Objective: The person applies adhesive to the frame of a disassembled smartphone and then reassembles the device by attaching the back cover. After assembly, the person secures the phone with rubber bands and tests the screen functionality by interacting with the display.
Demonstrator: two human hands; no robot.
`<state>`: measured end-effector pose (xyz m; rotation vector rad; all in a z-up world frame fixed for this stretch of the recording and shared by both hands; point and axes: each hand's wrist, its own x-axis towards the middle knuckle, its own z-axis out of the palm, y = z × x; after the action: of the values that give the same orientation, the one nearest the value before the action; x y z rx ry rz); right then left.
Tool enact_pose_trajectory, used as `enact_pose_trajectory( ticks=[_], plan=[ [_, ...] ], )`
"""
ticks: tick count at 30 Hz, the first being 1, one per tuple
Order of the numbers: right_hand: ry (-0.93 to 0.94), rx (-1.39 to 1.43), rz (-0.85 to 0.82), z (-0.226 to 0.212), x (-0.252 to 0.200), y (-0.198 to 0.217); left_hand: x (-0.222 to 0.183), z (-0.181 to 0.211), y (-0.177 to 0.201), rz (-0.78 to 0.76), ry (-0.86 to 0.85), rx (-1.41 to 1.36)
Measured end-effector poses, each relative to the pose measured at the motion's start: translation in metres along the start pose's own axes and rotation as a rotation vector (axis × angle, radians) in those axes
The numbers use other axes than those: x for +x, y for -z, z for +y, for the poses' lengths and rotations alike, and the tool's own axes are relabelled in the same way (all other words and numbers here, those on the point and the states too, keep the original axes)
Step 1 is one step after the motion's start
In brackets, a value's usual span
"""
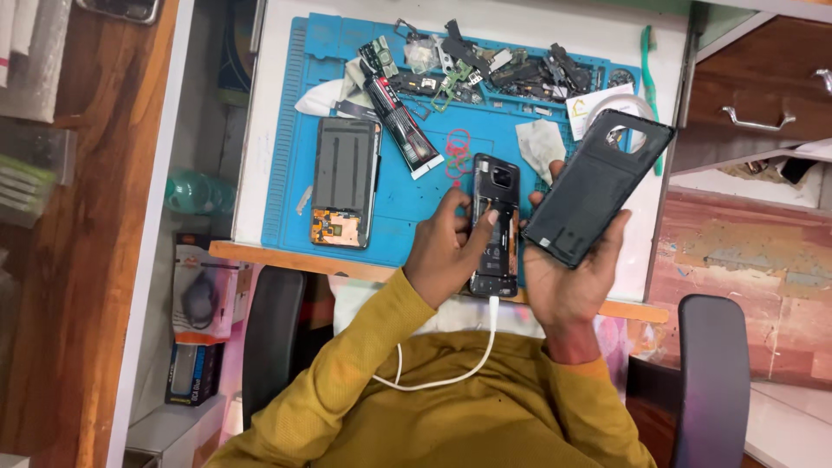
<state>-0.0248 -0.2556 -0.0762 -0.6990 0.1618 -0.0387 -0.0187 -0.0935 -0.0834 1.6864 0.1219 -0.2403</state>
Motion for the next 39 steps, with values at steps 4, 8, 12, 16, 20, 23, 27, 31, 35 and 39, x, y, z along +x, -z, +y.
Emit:
enact_pose_trajectory(
  ticks=[4,8,12,16,20,23,27,31,35,39],
  plan=[
    [0.002,0.010,-0.105,-0.029,0.001,-0.004,0.010,-0.010,-0.001,-0.097,-0.062,-0.512],
    [0.067,-0.172,-0.200,-0.054,-0.002,-0.020,0.020,0.007,0.010,-0.211,-0.033,-1.015],
    [0.143,-0.405,-0.283,-0.066,-0.003,-0.040,0.024,0.029,0.027,-0.346,-0.132,-1.144],
    [0.188,-0.676,-0.217,-0.048,-0.003,-0.058,0.027,0.023,0.033,-0.383,-0.205,-1.159],
    [0.228,-1.112,-0.155,-0.027,-0.012,-0.082,0.021,0.011,0.027,-0.338,-0.284,-1.198],
    [0.237,-1.406,-0.100,-0.014,-0.019,-0.100,0.018,-0.001,0.023,-0.231,-0.313,-1.131],
    [0.272,-1.486,-0.076,-0.002,-0.024,-0.112,0.020,-0.015,0.023,-0.142,-0.287,-1.086],
    [0.386,-1.511,-0.178,0.006,-0.024,-0.113,0.013,-0.013,0.028,-0.158,-0.341,-1.022],
    [0.391,-1.576,-0.187,0.012,-0.023,-0.114,0.010,-0.009,0.032,-0.173,-0.321,-0.970],
    [0.427,-1.590,-0.217,0.015,-0.024,-0.115,0.009,-0.006,0.036,-0.272,-0.323,-1.015]
  ],
)
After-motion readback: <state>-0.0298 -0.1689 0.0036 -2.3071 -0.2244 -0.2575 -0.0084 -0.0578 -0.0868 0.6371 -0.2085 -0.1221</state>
